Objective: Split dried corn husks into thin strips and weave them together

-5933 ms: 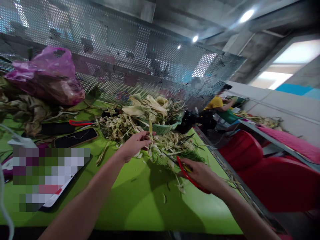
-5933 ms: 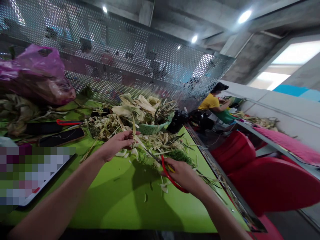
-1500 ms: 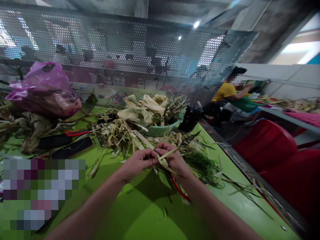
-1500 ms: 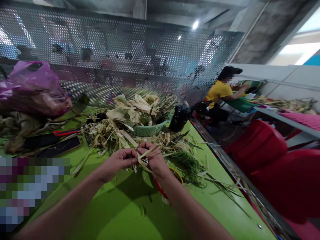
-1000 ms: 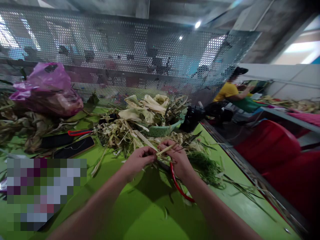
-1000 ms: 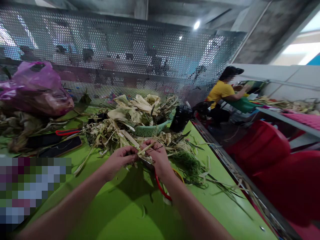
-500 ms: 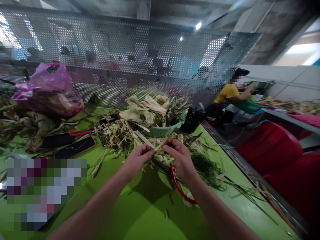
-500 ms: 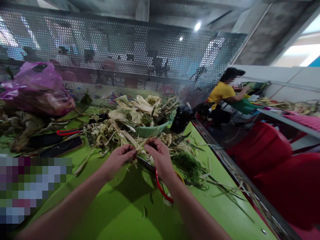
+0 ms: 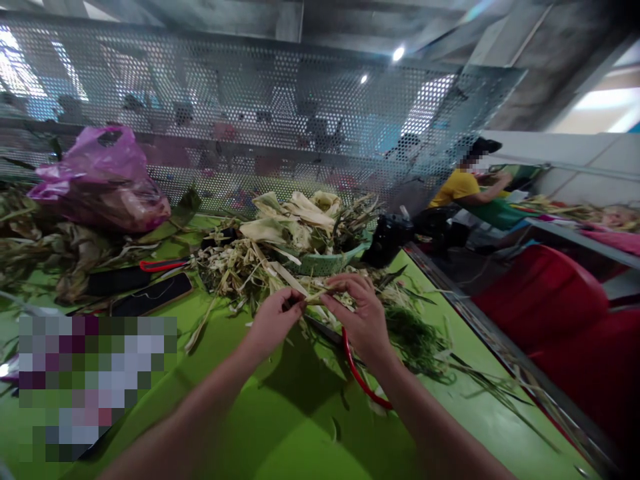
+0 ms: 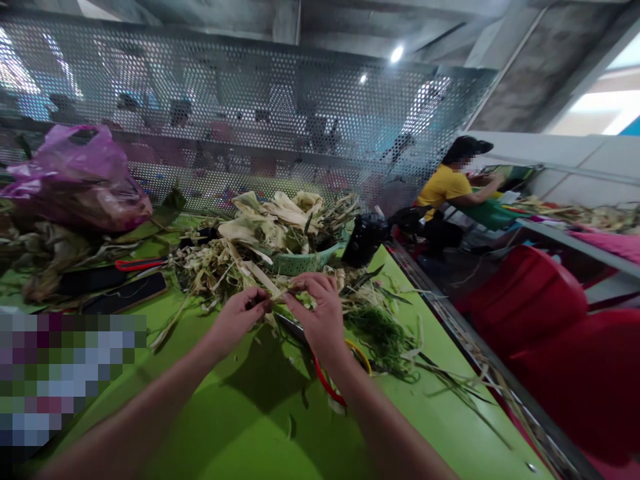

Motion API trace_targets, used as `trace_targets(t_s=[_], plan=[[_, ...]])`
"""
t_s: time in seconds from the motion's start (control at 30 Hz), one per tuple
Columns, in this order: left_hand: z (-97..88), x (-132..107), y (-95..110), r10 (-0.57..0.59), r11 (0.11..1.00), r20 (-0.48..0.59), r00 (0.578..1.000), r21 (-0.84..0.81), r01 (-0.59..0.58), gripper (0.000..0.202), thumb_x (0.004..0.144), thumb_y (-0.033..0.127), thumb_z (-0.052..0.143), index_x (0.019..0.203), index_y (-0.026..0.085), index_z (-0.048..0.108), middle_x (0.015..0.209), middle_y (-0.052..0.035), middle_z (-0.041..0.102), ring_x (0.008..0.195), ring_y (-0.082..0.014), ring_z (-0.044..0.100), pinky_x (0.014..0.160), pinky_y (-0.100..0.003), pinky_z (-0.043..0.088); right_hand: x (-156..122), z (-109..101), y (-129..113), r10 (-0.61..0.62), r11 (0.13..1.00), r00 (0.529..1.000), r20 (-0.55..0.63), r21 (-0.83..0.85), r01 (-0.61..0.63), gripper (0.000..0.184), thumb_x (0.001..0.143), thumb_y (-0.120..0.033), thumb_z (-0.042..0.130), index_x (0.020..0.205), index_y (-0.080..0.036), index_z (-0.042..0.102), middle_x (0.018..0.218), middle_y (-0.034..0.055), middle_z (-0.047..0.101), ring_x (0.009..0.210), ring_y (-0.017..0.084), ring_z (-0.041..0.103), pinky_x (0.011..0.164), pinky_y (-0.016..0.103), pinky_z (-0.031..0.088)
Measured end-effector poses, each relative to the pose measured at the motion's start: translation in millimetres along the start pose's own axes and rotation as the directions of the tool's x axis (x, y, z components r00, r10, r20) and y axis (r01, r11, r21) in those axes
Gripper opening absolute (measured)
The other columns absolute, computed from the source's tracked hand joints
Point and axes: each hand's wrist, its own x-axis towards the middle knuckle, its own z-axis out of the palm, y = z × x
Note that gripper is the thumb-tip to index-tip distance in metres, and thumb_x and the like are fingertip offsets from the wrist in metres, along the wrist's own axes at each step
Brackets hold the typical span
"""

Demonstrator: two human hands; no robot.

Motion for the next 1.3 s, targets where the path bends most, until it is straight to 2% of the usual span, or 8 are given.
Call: trace_targets(t_s=[0.13, 0.27, 0.37, 0.53, 0.7, 0.8, 1.13, 1.3], plan=[[-0.3, -2, 3, 0.011, 1.0, 0.003, 1.0, 0.004, -0.011, 0.02, 0.079, 0.034, 0.055, 0.072, 0.016, 0.051, 0.061, 0.003, 0.045, 0.057, -0.0095, 0.037, 0.054, -0.023, 0.028, -7, -1, -9, -0.137, 0.974, 0.99, 0.039, -0.177, 0.142, 0.003, 0.077, -0.023, 0.064, 0.08, -0.024, 0.064, 0.08, 0.0023, 0.065, 0.092, 0.023, 0.052, 0.084, 0.039, 0.036], [-1.4, -6, 6, 0.051, 0.999, -0.031, 0.998, 0.014, -0.051, 0.027, 0.081, 0.041, 0.052, 0.07, 0.016, 0.048, 0.062, 0.0022, 0.044, 0.059, -0.0102, 0.037, 0.055, -0.023, 0.029, -18, 7, -12, -0.216, 0.954, 0.967, 0.138, -0.182, 0.239, 0.015, 0.077, -0.015, 0.062, 0.086, -0.027, 0.064, 0.08, 0.0007, 0.068, 0.092, 0.024, 0.053, 0.084, 0.041, 0.035], [-1.1, -8, 6, 0.069, 0.997, -0.038, 0.997, -0.034, -0.07, 0.029, 0.081, 0.042, 0.053, 0.071, 0.015, 0.05, 0.065, 0.0009, 0.046, 0.062, -0.0106, 0.038, 0.056, -0.023, 0.03, -23, 11, -12, -0.204, 0.967, 0.966, 0.159, -0.123, 0.225, 0.018, 0.076, -0.013, 0.062, 0.088, -0.027, 0.064, 0.082, 0.0009, 0.069, 0.091, 0.024, 0.054, 0.083, 0.041, 0.037], [-0.1, -6, 7, -0.024, 0.986, 0.045, 0.999, -0.163, 0.032, 0.032, 0.078, 0.047, 0.056, 0.084, 0.015, 0.055, 0.068, 0.0011, 0.049, 0.056, -0.0082, 0.036, 0.051, -0.021, 0.027, -22, 10, -14, -0.101, 0.994, 0.991, 0.083, -0.028, 0.104, 0.016, 0.081, -0.017, 0.058, 0.092, -0.027, 0.065, 0.091, 0.0036, 0.067, 0.094, 0.023, 0.054, 0.084, 0.041, 0.041], [-0.4, -5, 11, -0.083, 0.977, -0.03, 0.996, -0.199, 0.075, 0.028, 0.074, 0.042, 0.061, 0.077, 0.016, 0.053, 0.067, 0.0014, 0.05, 0.057, -0.0084, 0.04, 0.052, -0.021, 0.029, -23, 10, -16, -0.066, 0.998, 0.994, 0.089, 0.02, 0.064, 0.016, 0.085, -0.018, 0.055, 0.094, -0.027, 0.064, 0.095, 0.0033, 0.065, 0.096, 0.021, 0.053, 0.085, 0.039, 0.041], [-0.8, -6, 13, -0.058, 0.98, -0.043, 0.997, -0.195, 0.049, 0.026, 0.073, 0.04, 0.062, 0.075, 0.015, 0.053, 0.066, 0.0016, 0.05, 0.058, -0.0086, 0.041, 0.054, -0.021, 0.031, -22, 9, -16, -0.071, 0.997, 0.989, 0.129, 0.032, 0.068, 0.015, 0.085, -0.017, 0.054, 0.093, -0.026, 0.063, 0.094, 0.0026, 0.065, 0.095, 0.02, 0.052, 0.085, 0.037, 0.042], [-3.4, -6, 11, 0.033, 0.992, -0.007, 0.999, -0.121, -0.033, 0.021, 0.076, 0.035, 0.058, 0.081, 0.014, 0.058, 0.072, -0.001, 0.055, 0.064, -0.0106, 0.045, 0.059, -0.023, 0.034, -21, 8, -18, -0.097, 0.994, 0.989, 0.113, -0.045, 0.103, 0.016, 0.086, -0.018, 0.053, 0.098, -0.026, 0.06, 0.095, 0.0048, 0.062, 0.1, 0.022, 0.051, 0.086, 0.038, 0.042], [-3.5, -5, 7, -0.009, 0.99, -0.053, 0.999, -0.139, 0.002, 0.023, 0.074, 0.036, 0.06, 0.081, 0.015, 0.057, 0.069, 0.0, 0.054, 0.06, -0.0099, 0.043, 0.055, -0.023, 0.033, -22, 9, -17, -0.195, 0.958, 0.963, 0.188, -0.173, 0.228, 0.024, 0.084, -0.015, 0.052, 0.104, -0.026, 0.058, 0.097, 0.0043, 0.065, 0.1, 0.023, 0.05, 0.086, 0.039, 0.039]])
